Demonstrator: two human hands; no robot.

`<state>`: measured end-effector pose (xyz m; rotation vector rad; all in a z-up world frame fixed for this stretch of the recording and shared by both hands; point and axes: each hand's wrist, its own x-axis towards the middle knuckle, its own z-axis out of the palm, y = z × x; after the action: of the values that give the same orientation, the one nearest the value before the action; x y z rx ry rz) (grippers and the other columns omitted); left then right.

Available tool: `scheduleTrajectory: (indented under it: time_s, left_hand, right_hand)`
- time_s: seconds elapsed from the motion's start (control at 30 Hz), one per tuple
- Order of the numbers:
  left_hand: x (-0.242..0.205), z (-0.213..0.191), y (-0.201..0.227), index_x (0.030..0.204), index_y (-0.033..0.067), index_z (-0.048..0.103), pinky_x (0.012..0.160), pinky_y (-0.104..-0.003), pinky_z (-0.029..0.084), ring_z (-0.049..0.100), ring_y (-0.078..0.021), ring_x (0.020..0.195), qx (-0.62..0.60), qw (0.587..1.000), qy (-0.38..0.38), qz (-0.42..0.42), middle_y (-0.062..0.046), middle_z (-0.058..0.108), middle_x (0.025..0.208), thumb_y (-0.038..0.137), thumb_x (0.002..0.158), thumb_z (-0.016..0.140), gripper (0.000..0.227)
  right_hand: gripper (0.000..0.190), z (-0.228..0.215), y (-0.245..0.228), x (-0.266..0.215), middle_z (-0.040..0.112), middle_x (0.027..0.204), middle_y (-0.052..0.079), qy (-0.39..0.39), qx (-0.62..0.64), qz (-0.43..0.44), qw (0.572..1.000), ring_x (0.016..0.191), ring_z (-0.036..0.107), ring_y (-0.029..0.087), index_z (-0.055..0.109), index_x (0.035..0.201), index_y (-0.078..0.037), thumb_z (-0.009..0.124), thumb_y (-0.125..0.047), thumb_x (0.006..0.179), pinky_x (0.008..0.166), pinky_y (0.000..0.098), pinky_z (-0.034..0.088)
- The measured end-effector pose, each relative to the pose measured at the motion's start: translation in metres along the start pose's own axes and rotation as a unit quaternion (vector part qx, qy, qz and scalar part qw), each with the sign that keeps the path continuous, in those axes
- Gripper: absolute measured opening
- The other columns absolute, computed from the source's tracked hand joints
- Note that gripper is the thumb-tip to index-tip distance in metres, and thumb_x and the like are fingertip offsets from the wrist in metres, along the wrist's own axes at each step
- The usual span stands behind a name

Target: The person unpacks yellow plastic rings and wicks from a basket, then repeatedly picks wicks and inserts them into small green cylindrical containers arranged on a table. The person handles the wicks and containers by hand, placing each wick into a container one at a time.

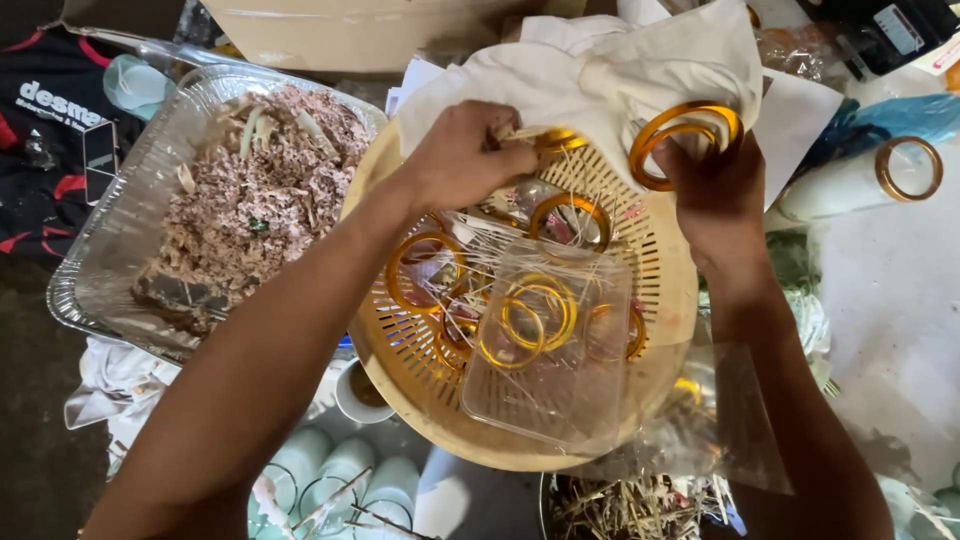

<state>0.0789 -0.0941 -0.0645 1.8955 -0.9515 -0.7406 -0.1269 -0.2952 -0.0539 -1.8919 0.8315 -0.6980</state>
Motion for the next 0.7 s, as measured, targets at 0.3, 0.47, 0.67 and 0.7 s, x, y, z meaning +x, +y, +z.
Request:
scheduleTrajectory:
  time_s: [0.3, 0.47, 0.67, 0.7]
  left_hand:
    - [-0.008, -0.004, 0.025, 0.110, 0.0116, 0.072, 0.088, -0.049, 0.058, 0.067, -0.0316, 0.104, 0.348, 0.931, -0.101, 0.039, -0.010, 0.067, 0.110, 0.042, 0.099, 0.069, 0.033]
    - [-0.020, -0.033, 0.041, 0.100, 0.0071, 0.072, 0.065, -0.060, 0.055, 0.070, -0.0471, 0.079, 0.370, 0.921, 0.010, 0.119, -0.020, 0.072, 0.095, 0.028, 0.087, 0.064, 0.025]
    - [-0.053, -0.081, 0.095, 0.100, 0.0091, 0.075, 0.071, -0.060, 0.055, 0.068, -0.0488, 0.080, 0.388, 0.917, 0.030, 0.092, -0.023, 0.072, 0.093, 0.024, 0.090, 0.067, 0.020]
    - [-0.056, -0.086, 0.104, 0.084, 0.0006, 0.068, 0.066, -0.060, 0.054, 0.067, -0.0477, 0.078, 0.433, 0.899, 0.028, 0.057, -0.023, 0.069, 0.089, 0.023, 0.090, 0.065, 0.024]
  right_hand:
    - [0.013, 0.002, -0.026, -0.003, 0.063, 0.084, -0.007, -0.004, -0.061, 0.072, 0.996, 0.081, 0.054, 0.004, 0.066, 0.099, -0.013, 0.071, -0.016, 0.087, 0.068, 0.0255, 0.046]
    - [0.027, -0.001, -0.018, -0.002, 0.070, 0.099, 0.001, -0.020, -0.026, 0.022, 0.999, 0.093, 0.065, 0.011, 0.064, 0.112, -0.006, 0.075, -0.016, 0.089, 0.079, 0.0289, 0.055]
    - [0.038, -0.006, -0.021, -0.001, 0.067, 0.101, 0.005, -0.046, -0.071, 0.019, 0.996, 0.093, 0.063, 0.015, 0.057, 0.112, -0.003, 0.081, -0.028, 0.096, 0.074, 0.0340, 0.053]
    - [0.041, -0.008, -0.026, -0.002, 0.066, 0.100, 0.006, -0.043, -0.104, 0.038, 0.993, 0.091, 0.063, 0.015, 0.056, 0.111, -0.004, 0.081, -0.033, 0.098, 0.068, 0.0360, 0.052]
